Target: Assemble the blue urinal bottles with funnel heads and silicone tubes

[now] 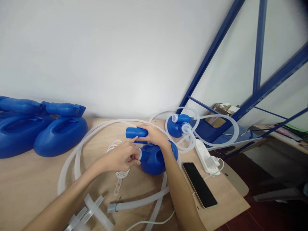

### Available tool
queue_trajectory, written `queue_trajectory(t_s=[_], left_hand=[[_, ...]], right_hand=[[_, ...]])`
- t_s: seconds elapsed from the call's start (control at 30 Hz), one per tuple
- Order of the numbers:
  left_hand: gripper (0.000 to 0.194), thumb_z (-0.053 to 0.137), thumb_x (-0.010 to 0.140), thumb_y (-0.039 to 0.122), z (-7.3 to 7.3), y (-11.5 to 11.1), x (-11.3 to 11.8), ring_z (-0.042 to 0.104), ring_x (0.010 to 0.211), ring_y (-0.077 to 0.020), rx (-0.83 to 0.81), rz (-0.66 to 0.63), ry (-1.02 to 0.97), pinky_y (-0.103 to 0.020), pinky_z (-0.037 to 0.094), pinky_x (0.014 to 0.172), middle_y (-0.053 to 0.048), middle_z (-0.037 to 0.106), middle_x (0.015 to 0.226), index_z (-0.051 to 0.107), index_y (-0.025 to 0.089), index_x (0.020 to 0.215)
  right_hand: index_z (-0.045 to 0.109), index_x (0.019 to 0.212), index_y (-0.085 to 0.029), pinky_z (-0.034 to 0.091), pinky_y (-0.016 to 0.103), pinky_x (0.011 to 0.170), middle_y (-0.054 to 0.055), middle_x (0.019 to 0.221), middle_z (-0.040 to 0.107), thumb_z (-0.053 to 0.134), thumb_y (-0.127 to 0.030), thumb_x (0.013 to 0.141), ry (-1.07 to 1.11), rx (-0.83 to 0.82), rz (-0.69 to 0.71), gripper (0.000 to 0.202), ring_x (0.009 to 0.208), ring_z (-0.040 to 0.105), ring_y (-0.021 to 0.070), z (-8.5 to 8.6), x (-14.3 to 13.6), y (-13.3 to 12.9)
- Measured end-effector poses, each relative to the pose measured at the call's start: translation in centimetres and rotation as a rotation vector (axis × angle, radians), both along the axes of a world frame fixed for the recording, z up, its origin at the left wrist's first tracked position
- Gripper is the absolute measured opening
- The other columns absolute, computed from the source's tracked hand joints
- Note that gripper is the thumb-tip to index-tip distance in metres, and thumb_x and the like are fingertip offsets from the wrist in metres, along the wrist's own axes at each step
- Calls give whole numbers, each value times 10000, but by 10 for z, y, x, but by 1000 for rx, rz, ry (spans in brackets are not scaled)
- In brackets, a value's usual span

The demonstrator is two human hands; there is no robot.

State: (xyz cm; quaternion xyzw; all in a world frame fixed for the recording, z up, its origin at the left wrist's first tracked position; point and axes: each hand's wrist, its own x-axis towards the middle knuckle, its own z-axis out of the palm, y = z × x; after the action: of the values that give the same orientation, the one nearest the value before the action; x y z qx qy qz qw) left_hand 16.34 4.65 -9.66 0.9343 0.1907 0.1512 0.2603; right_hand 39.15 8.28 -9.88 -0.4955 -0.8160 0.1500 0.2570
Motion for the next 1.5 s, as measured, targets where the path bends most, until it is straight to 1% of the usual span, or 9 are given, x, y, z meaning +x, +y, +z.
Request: queue_trajectory(t_s=[0.13,0.23,0.3,0.37,0.6,0.87,1.17,1.33,1.5], left_hand=[[234,646,861,158,1,-7,1,572,661,-153,2,92,1,-490,430,1146,53,566,668,501,216,686],[218,697,832,225,4,-16,6,620,715,-207,-82,261,36,-408,520,895,17,633,691,532,230,689],[221,721,803,256,6,-20,11,641,735,-232,-148,364,37,-361,492,736,-5,669,705,547,235,668],[238,720,804,291,7,-22,15,638,720,-234,-183,412,31,-345,448,671,-15,681,702,550,235,647],[227,690,781,357,6,-23,18,597,702,-213,-300,445,53,-331,400,666,-9,663,696,555,229,651],[282,661,731,484,0,-11,7,551,759,-225,-419,400,-10,-347,387,705,-10,605,735,546,234,675],[276,668,739,480,-4,-6,0,552,776,-216,-484,355,-48,-343,389,713,5,597,754,553,231,703],[276,704,699,473,-5,-8,4,580,736,-220,-473,394,-106,-350,436,713,-3,624,709,575,231,665],[282,708,649,484,-9,-15,12,567,650,-209,-540,521,-145,-345,427,650,0,621,645,572,236,654]], right_hand=[[709,1380,-203,506,446,1120,122,1401,716,899,-422,823,-11,5,-26,628,1290,678,310,-1,0,0],[691,1399,-204,510,470,1109,124,1405,712,887,-448,832,-46,11,-39,648,1296,671,326,-4,-1,0],[682,1407,-201,517,482,1095,125,1404,711,876,-463,840,-69,9,-43,654,1283,676,332,-6,-1,0],[678,1406,-200,517,478,1094,125,1405,708,868,-474,846,-80,12,-47,652,1278,678,328,-7,-2,1],[669,1403,-209,496,460,1128,111,1420,695,846,-463,872,-101,12,-62,615,1301,663,310,-6,-1,-1],[678,1378,-201,507,432,1099,101,1399,706,898,-400,833,-120,-3,-48,620,1273,676,298,-2,-6,-2],[671,1379,-232,503,414,1069,88,1387,703,902,-330,831,-280,19,3,603,1279,659,298,-7,-11,-2],[659,1392,-244,519,393,998,85,1396,690,891,-337,844,-360,12,-29,602,1233,672,290,-5,-14,-3],[639,1404,-209,523,406,1000,111,1406,681,876,-342,869,-423,25,-46,601,1267,655,310,-6,-18,-5]])
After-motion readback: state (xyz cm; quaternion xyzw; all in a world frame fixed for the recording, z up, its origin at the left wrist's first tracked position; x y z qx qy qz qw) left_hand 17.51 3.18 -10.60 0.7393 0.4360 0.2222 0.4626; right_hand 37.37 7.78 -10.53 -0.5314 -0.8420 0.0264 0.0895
